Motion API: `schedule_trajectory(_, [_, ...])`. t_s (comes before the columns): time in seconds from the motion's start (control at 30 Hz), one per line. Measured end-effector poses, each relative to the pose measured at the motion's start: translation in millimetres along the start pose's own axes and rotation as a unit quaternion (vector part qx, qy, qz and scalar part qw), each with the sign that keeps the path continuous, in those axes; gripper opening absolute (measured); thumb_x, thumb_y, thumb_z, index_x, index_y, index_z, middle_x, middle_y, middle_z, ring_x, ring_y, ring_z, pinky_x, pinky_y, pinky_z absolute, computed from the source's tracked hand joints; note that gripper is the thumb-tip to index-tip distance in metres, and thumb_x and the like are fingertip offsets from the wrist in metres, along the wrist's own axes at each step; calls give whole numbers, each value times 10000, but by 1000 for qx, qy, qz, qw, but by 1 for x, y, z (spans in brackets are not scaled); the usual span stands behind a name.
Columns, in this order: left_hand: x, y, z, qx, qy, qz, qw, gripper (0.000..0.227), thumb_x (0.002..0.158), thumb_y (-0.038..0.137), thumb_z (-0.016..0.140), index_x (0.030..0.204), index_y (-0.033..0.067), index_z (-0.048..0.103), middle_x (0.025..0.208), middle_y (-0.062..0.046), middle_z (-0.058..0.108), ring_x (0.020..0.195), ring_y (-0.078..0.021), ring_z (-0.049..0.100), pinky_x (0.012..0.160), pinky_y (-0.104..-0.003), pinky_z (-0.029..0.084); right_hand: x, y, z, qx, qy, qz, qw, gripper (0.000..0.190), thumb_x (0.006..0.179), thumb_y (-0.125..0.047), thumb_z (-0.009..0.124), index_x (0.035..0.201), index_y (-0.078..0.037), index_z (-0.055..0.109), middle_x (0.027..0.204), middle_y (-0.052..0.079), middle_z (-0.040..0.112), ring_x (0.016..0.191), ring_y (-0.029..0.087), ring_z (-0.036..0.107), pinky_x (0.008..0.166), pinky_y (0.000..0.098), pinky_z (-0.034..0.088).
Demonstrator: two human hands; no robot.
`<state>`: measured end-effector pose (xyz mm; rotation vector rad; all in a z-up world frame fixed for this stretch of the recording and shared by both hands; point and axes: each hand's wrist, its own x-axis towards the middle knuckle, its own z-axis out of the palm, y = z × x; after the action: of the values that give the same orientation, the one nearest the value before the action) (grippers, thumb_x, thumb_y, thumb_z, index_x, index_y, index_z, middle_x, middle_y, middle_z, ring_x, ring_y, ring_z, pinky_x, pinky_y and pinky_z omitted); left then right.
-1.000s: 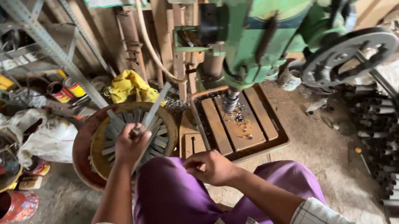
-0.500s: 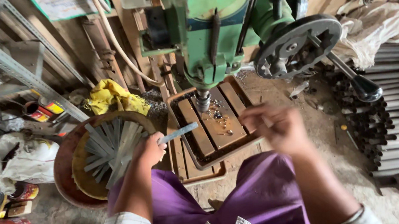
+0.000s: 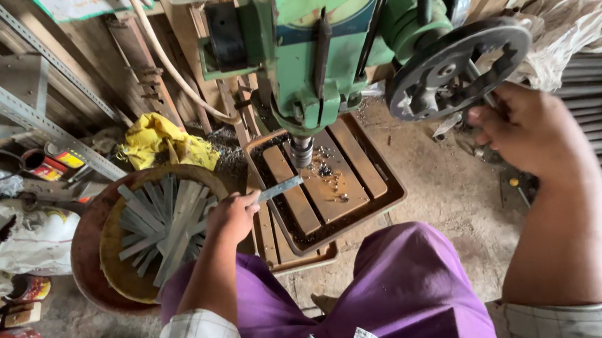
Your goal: The person operates a drill press to drill holes into small metal bars. They pick up each bar from a container, position it under the drill bit, lower the drill to create a hole, and then place the finished piece into a bucket.
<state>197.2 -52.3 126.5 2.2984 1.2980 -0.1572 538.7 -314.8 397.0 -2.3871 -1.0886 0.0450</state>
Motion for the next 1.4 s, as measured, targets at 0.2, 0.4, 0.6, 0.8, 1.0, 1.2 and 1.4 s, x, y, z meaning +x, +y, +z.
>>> schedule_trajectory(0.2, [7, -2, 5, -20, 23, 23, 999, 363, 1021, 299, 556, 1371, 346, 640, 1195, -31, 677, 1075, -268, 680, 1022, -493, 447, 3, 16, 39, 198, -30, -9, 980, 137, 1034, -108, 662, 1099, 11, 681, 726, 41, 647, 588, 98, 558, 545, 279, 449])
schedule_trajectory(0.4, [9, -4, 6, 12, 14, 36, 999, 415, 1020, 271, 529, 1420, 362, 587, 1217, -47, 664, 1132, -270, 652, 1063, -577, 389, 7, 19, 41, 263, -43, -11, 964, 251, 1028, -70, 639, 1274, -34, 673, 709, 6, 593, 568, 69, 508, 516, 253, 417])
schedule_trajectory(0.6, [9, -6, 11, 13, 16, 27, 999, 413, 1019, 294, 525, 1417, 386, 584, 1269, -34, 647, 1159, -269, 642, 1066, -574, 387, 9, 28, 52, 293, -49, -20, 955, 241, 1044, -60, 621, 1279, -28, 665, 714, 6, 588, 573, 65, 503, 519, 250, 416])
schedule_trajectory(0.8, [9, -4, 10, 18, 0, 13, 1000, 415, 1036, 290, 510, 1435, 388, 566, 1241, -25, 654, 1125, -251, 662, 1087, -553, 383, 12, 34, 60, 274, -42, -34, 960, 215, 1060, -34, 598, 1260, 12, 664, 700, 31, 598, 570, 82, 524, 519, 262, 419])
schedule_trajectory(1.0, [7, -4, 9, 15, 17, 26, 999, 408, 1018, 281, 534, 1409, 382, 597, 1218, -25, 664, 1130, -254, 655, 1051, -546, 405, 26, 58, 91, 291, -21, -81, 953, 119, 1069, -33, 591, 1121, 17, 686, 680, 37, 615, 520, 98, 530, 470, 280, 418])
schedule_trajectory(1.2, [5, -4, 9, 17, 26, 32, 999, 387, 1022, 289, 545, 1393, 375, 613, 1206, -23, 671, 1126, -260, 657, 1028, -549, 423, 38, 66, 107, 290, -6, -74, 954, 162, 1054, -87, 639, 916, -13, 682, 652, 18, 623, 509, 90, 557, 455, 282, 427])
schedule_trajectory(1.4, [7, -6, 12, 15, 29, 38, 999, 386, 1023, 290, 548, 1398, 368, 600, 1178, -27, 671, 1098, -265, 664, 1014, -541, 429, 24, 52, 80, 215, -19, -30, 976, 213, 1036, -124, 666, 850, -20, 676, 582, 22, 567, 480, 92, 496, 446, 298, 362])
